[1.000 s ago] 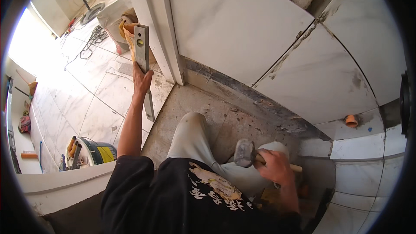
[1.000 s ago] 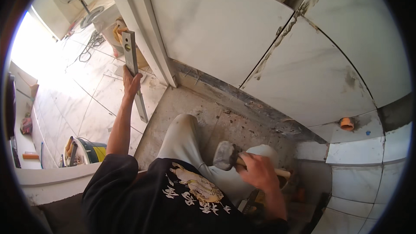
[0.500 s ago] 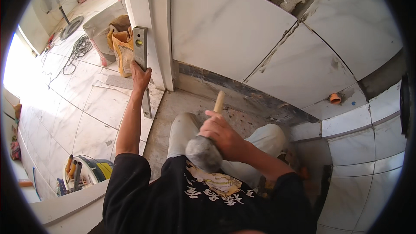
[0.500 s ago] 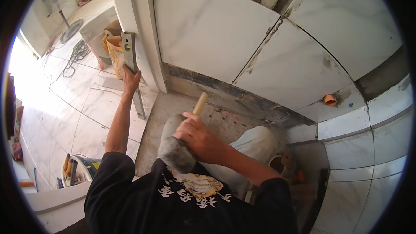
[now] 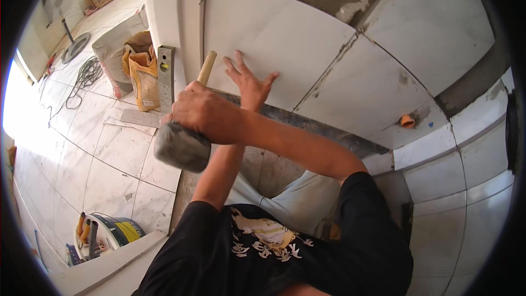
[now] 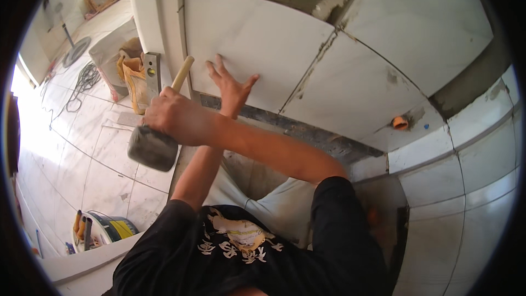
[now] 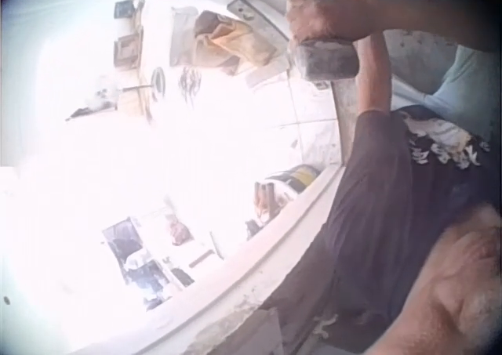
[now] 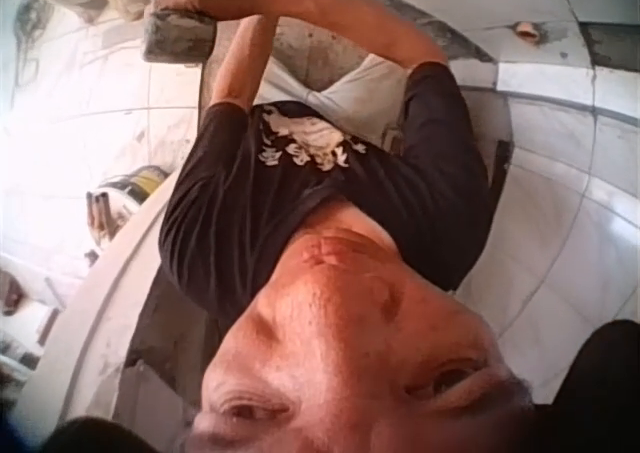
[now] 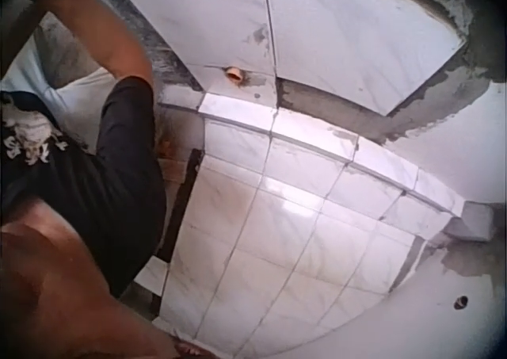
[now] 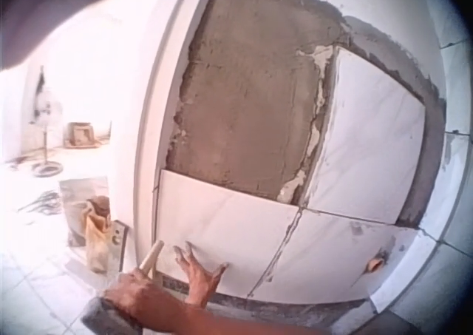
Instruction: Applying mortar to a ceramic tile and fixing it to a wall.
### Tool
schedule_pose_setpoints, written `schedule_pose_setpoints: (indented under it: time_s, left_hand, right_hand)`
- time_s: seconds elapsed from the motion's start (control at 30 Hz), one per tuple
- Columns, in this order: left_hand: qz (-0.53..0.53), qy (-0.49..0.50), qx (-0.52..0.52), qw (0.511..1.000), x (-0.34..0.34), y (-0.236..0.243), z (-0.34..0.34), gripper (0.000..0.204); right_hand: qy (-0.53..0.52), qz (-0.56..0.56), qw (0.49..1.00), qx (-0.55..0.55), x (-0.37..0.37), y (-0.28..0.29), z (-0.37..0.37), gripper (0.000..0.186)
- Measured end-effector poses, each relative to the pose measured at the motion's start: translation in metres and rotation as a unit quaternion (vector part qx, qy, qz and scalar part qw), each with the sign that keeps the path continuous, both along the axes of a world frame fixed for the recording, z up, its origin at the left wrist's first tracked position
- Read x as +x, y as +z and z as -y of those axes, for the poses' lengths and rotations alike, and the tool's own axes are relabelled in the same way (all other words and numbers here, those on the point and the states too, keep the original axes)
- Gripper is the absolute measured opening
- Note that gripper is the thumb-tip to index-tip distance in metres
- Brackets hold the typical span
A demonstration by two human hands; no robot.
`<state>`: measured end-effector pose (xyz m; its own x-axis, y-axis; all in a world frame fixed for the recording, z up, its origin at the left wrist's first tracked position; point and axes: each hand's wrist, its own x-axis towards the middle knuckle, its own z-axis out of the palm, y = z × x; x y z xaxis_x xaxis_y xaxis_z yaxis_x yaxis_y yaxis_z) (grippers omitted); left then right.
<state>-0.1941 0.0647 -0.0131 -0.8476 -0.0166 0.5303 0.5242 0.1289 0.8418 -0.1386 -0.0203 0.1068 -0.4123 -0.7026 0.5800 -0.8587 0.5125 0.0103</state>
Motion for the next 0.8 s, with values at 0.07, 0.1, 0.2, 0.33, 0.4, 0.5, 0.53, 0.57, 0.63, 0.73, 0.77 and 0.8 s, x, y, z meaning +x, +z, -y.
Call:
schedule_pose_setpoints:
  time_s: [0.07, 0.1, 0.2, 0.33, 0.4, 0.5, 0.53, 0.57, 0.63, 0.73, 0.77, 0.8]
  left_hand:
    - [0.032, 0.043, -0.025, 0.998, -0.002, 0.006, -0.009, 0.119]
    - [0.040, 0.018, -0.016, 0.999, 0.000, 0.006, -0.009, 0.121]
    - [0.032, -0.004, 0.019, 0.999, 0.005, 0.012, -0.016, 0.121]
    - [0.054, -0.013, -0.002, 0.998, 0.012, 0.008, -0.009, 0.119]
    - [0.060, -0.009, -0.013, 0.998, 0.014, 0.005, -0.007, 0.118]
    - [0.046, -0.002, -0.022, 0.999, 0.009, 0.005, -0.008, 0.118]
    - [0.038, -0.008, -0.012, 0.999, 0.007, 0.006, -0.011, 0.118]
    - [0.030, -0.014, -0.002, 0.999, 0.004, 0.007, -0.013, 0.118]
    - [0.029, -0.014, 0.002, 0.999, 0.002, 0.010, -0.014, 0.118]
    - [0.029, -0.006, -0.011, 1.000, -0.004, 0.013, -0.016, 0.121]
    - [0.031, 0.003, -0.027, 0.999, -0.006, 0.013, -0.015, 0.125]
    - [0.032, 0.002, -0.027, 0.999, -0.007, 0.011, -0.017, 0.125]
  right_hand:
    - [-0.008, 0.029, 1.000, 0.007, -0.022, -0.008, 0.002, 0.018]
    - [-0.008, 0.036, 0.999, 0.015, -0.028, -0.010, 0.002, 0.019]
    - [0.000, 0.039, 0.999, 0.026, -0.047, -0.019, -0.009, 0.018]
    - [-0.028, 0.045, 0.993, 0.103, -0.060, -0.036, -0.018, 0.014]
    - [-0.036, 0.046, 0.994, 0.091, -0.061, -0.043, -0.019, 0.009]
    - [-0.035, 0.057, 0.993, 0.096, -0.066, -0.043, -0.020, 0.006]
    - [-0.034, 0.059, 0.993, 0.097, -0.065, -0.044, -0.018, 0.006]
    - [-0.024, 0.033, 0.993, 0.111, -0.064, -0.046, -0.016, 0.005]
    - [-0.012, 0.007, 0.992, 0.124, -0.065, -0.045, -0.014, 0.004]
    - [-0.021, -0.014, 0.985, 0.169, -0.073, -0.044, -0.020, 0.002]
    - [-0.022, 0.002, 0.989, 0.145, -0.080, -0.047, -0.024, 0.001]
    - [-0.025, 0.020, 0.992, 0.123, -0.083, -0.047, -0.027, 0.001]
